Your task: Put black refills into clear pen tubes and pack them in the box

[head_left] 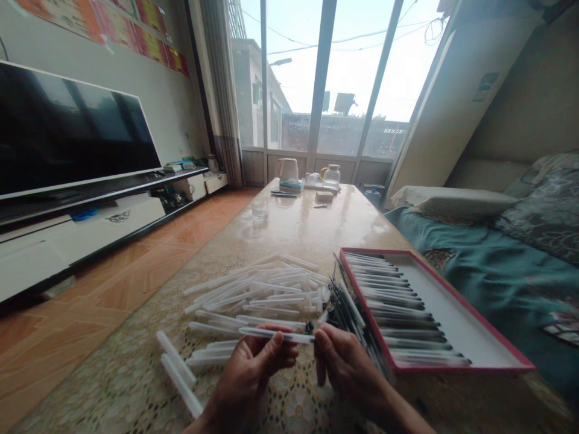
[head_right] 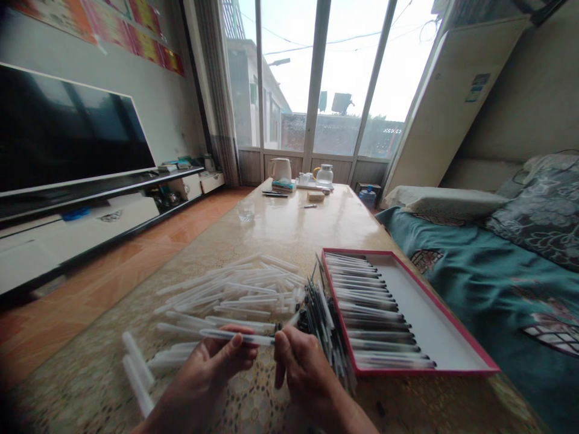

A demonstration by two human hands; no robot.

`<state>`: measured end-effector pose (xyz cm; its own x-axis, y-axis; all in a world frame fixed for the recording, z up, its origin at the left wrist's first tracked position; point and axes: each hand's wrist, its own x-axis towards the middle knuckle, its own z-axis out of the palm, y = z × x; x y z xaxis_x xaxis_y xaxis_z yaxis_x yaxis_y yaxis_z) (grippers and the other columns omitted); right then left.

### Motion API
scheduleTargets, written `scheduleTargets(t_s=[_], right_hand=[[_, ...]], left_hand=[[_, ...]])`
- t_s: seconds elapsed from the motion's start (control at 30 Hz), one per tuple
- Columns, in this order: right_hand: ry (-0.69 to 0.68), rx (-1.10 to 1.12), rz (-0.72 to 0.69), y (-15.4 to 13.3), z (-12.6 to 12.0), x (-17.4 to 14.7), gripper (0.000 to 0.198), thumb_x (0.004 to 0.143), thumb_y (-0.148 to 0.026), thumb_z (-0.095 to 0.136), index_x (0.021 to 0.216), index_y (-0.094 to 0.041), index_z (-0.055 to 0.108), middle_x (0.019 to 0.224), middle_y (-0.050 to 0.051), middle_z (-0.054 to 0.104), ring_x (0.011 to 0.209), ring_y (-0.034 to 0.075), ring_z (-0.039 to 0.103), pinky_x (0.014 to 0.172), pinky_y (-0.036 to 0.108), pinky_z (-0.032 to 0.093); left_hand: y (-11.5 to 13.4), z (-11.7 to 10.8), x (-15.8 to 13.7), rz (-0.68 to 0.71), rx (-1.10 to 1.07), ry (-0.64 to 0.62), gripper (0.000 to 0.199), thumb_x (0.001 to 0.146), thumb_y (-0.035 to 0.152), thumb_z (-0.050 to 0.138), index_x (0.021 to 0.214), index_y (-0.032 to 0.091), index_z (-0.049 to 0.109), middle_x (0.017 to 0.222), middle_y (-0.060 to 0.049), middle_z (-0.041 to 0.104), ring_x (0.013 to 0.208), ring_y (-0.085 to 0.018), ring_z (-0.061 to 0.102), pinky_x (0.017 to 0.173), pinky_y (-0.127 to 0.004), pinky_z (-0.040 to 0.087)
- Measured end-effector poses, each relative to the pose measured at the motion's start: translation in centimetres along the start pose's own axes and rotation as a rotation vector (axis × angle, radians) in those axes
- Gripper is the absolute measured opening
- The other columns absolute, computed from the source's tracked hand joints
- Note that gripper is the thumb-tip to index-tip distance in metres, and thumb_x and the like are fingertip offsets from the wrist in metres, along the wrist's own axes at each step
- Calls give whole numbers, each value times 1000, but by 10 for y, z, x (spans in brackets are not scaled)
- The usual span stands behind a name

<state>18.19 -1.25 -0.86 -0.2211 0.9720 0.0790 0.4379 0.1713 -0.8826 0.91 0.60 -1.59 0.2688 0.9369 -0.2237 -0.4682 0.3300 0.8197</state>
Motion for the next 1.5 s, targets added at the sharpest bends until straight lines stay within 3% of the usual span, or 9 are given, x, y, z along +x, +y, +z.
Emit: scheduleTargets(t_s=[0.13, 0.33, 0.5, 0.67, 0.8, 0.93, 1.27, 1.37, 1.5], right_hand=[[-16, 0, 12, 0, 0, 0, 40, 90, -55, 30, 85, -18, 45, 49, -2, 59, 45, 11, 52, 49, 19, 37], [-30, 18, -12, 3, 1, 0, 47, 91, -56, 22, 67, -20, 39, 47, -3, 51, 42, 9, 50, 44, 18, 35], [-28, -2, 7, 0, 0, 0, 41, 90, -55, 27, 81, -19, 44, 47, -4, 55, 43, 10, 51, 48, 18, 37], [-26, 40, 14, 2, 1, 0, 46, 91, -56, 24, 67, -20, 40, 47, -4, 49, 41, 9, 48, 44, 18, 35], [-30, 18, 11, 4, 1, -1, 41, 91, -54, 28, 76, -19, 44, 46, -4, 53, 43, 9, 50, 49, 19, 36], [-34, 48, 16, 5, 2, -1, 44, 90, -57, 27, 70, -20, 41, 44, -5, 51, 39, 8, 46, 45, 18, 33], [-193, 391, 286, 7, -1, 0, 52, 76, -72, 34, 69, -21, 39, 39, -6, 50, 23, 5, 30, 25, 15, 19], [-128, 313, 292, 8, -5, 2, 50, 80, -69, 30, 69, -21, 39, 39, -5, 51, 24, 6, 31, 26, 16, 20], [175, -74, 98, -2, -17, -1, 46, 91, -52, 29, 64, -19, 46, 54, 1, 56, 46, 11, 50, 45, 21, 37]], left_hand=[[1, -1, 0, -8, -18, 28, 23, 62, 29, 77, 78, 13, 71, 63, -6, 73, 59, -15, 66, 61, -25, 51], [0, 0, 1, 9, -4, 1, 23, 61, 30, 77, 75, 13, 71, 61, -6, 72, 57, -15, 65, 56, -23, 50], [-1, -1, 1, -4, -15, 23, 23, 61, 30, 77, 77, 14, 71, 63, -6, 73, 59, -16, 65, 60, -25, 51], [0, 0, -1, 3, 6, -12, 23, 63, 31, 76, 76, 14, 71, 63, -6, 72, 59, -16, 65, 58, -25, 50], [0, 0, 0, 0, 13, -1, 22, 63, 31, 75, 77, 14, 71, 63, -6, 72, 58, -15, 65, 59, -25, 50], [-1, -1, 0, 22, 32, -17, 23, 63, 32, 75, 76, 14, 71, 63, -6, 72, 59, -16, 65, 58, -25, 50], [-3, 1, -2, 60, 81, -31, 25, 62, 34, 75, 78, 15, 70, 62, -6, 71, 58, -16, 63, 56, -26, 50], [1, 0, -2, 46, 27, 23, 24, 62, 31, 76, 78, 15, 69, 62, -4, 69, 53, -13, 61, 52, -24, 48], [6, -2, -2, 38, 12, 69, 20, 63, 25, 76, 77, 15, 68, 61, -1, 68, 53, -11, 60, 54, -22, 48]])
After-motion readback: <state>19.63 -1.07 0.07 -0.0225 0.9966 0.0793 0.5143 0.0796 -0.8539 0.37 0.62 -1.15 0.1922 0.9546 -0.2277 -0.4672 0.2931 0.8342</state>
